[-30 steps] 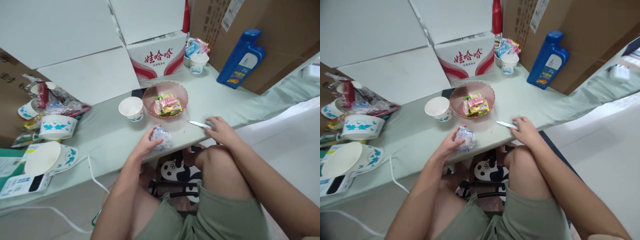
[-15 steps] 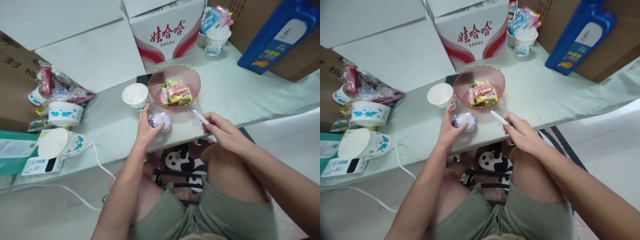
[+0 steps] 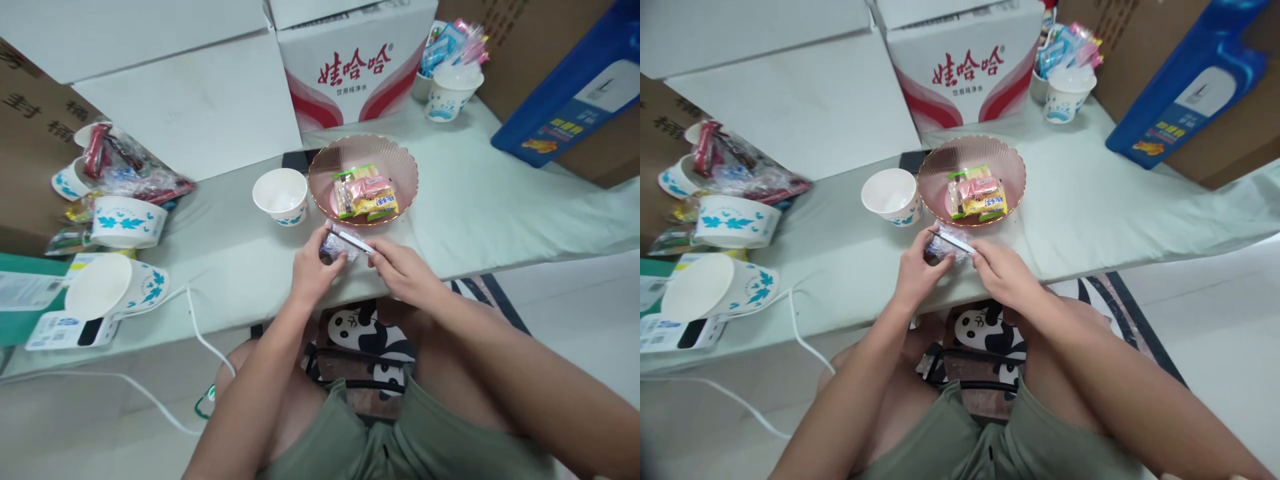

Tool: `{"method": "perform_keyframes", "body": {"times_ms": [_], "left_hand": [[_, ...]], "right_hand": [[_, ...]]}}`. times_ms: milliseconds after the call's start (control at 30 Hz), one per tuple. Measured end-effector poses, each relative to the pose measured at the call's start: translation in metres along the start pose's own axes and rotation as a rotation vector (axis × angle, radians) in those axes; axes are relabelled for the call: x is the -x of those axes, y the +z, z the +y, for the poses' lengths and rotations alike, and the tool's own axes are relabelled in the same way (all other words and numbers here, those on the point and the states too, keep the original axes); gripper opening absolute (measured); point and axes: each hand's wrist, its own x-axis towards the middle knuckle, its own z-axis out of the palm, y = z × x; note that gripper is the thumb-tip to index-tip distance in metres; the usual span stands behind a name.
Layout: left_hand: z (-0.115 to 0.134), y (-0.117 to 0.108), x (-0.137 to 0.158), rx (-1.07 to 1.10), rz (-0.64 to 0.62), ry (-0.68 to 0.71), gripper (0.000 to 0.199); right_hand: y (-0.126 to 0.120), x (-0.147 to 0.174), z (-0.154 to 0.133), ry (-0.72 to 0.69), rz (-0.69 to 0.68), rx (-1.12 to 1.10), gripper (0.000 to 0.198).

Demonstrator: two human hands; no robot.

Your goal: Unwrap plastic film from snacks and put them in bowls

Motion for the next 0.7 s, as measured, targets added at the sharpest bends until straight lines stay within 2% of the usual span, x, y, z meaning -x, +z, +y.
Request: {"method": "perform_keyframes", "body": {"times_ms": [200, 400, 467, 567, 633, 700], "left_hand": [[0.000, -0.001, -0.004, -0.016, 0.014, -0.041, 0.056], [-0.001, -0.002, -0.005, -0.004, 0.010, -0.070, 0.052], [-0.003, -0.002, -0.005, -0.042, 0.085, -0.019, 0.053], [-0.008, -0.002, -0.005, -0.131, 0.221, 0.110, 0.065], [-0.009, -0.003, -0.005, -0.141, 0.202, 0.157, 0.072], [-0.008, -0.004, -0.004, -0.124, 0.143, 0.131, 0.061]], "right_hand": [[-0.003, -0.002, 0.009, 0.043, -0.066, 0.255, 0.033], [-0.029, 0.031, 0.035, 0.121, -0.089, 0.341, 0.031], [-0.041, 0.040, 0.045, 0.154, -0.055, 0.337, 0.033], [-0.055, 0.046, 0.058, 0.220, 0.054, 0.365, 0.035], [-0.059, 0.045, 0.065, 0.288, 0.094, 0.433, 0.035], [-0.059, 0.042, 0.068, 0.346, 0.164, 0.531, 0.036]]}}
